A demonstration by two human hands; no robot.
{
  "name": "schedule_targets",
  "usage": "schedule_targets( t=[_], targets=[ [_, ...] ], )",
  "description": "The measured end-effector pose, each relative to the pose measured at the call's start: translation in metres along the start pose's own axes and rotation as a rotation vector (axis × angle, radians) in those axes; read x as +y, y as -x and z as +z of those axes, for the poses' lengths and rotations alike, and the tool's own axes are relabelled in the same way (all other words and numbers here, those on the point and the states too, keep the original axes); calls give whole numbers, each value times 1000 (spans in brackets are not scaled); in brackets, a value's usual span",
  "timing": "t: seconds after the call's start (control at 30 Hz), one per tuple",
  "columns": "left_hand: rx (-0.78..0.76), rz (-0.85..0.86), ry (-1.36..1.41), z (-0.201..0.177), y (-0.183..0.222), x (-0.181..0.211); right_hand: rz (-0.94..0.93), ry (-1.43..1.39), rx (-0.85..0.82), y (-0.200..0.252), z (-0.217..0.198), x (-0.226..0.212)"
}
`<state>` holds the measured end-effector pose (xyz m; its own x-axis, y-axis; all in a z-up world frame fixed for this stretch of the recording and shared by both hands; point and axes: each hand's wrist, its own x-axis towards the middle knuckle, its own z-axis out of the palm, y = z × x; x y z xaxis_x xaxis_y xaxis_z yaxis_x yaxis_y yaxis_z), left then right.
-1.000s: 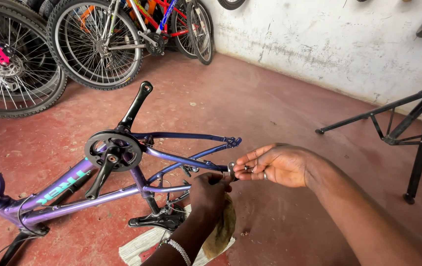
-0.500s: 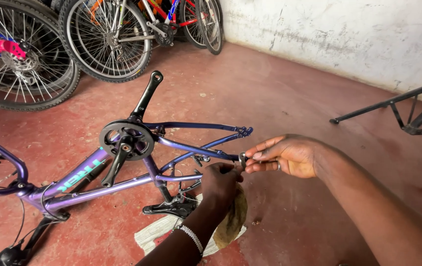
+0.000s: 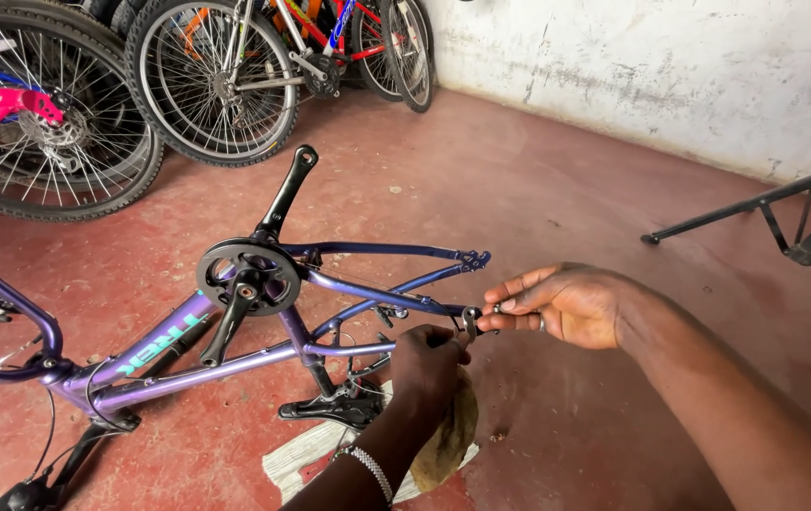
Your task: Cleaning and maintaining a bicycle drive chain and derailleur using a cloth and tools
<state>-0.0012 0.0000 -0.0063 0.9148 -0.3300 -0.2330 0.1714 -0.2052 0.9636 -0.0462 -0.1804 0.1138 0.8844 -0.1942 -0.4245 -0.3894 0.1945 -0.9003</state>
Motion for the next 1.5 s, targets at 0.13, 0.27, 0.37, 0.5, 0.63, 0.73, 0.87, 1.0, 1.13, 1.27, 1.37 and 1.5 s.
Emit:
schedule_targets(
  t=[0.13, 0.27, 0.37, 0.5, 0.63, 0.73, 0.87, 1.0, 1.13, 1.27, 1.37, 1.5],
  targets=[
    [-9, -39, 49, -5, 18, 19, 41, 62, -34, -2, -1, 0],
    [-19, -60, 126, -5, 21, 22, 78, 153, -64, -8, -3, 3],
    [-25, -57, 126, -5, 21, 21, 80, 162, -39, -6, 3, 4],
    [-21, -67, 122, -4, 21, 20, 72, 169, -63, -22, -12, 13],
    [-19, -70, 127, -3, 20, 20, 94, 110, 53, -32, -20, 17],
    [-22, -81, 101, -4, 25, 24, 75, 106, 158, -38, -27, 19],
    [-24, -90, 58, -3, 21, 15, 32, 172, 313, -48, -43, 25],
    [-28, -64, 18, -1, 20, 8, 19, 136, 290, -61, -62, 35],
    [-67, -86, 87, 9, 13, 2, 9, 267, 286, -60, -66, 34],
    [-67, -105, 16, 15, 23, 8, 55, 351, 248, -75, -74, 45],
    [-100, -92, 0, 19, 21, -3, 97, 408, 238, -72, -70, 50],
    [-123, -38, -22, 20, 16, -12, 14, 345, 233, -89, -80, 53]
  ],
)
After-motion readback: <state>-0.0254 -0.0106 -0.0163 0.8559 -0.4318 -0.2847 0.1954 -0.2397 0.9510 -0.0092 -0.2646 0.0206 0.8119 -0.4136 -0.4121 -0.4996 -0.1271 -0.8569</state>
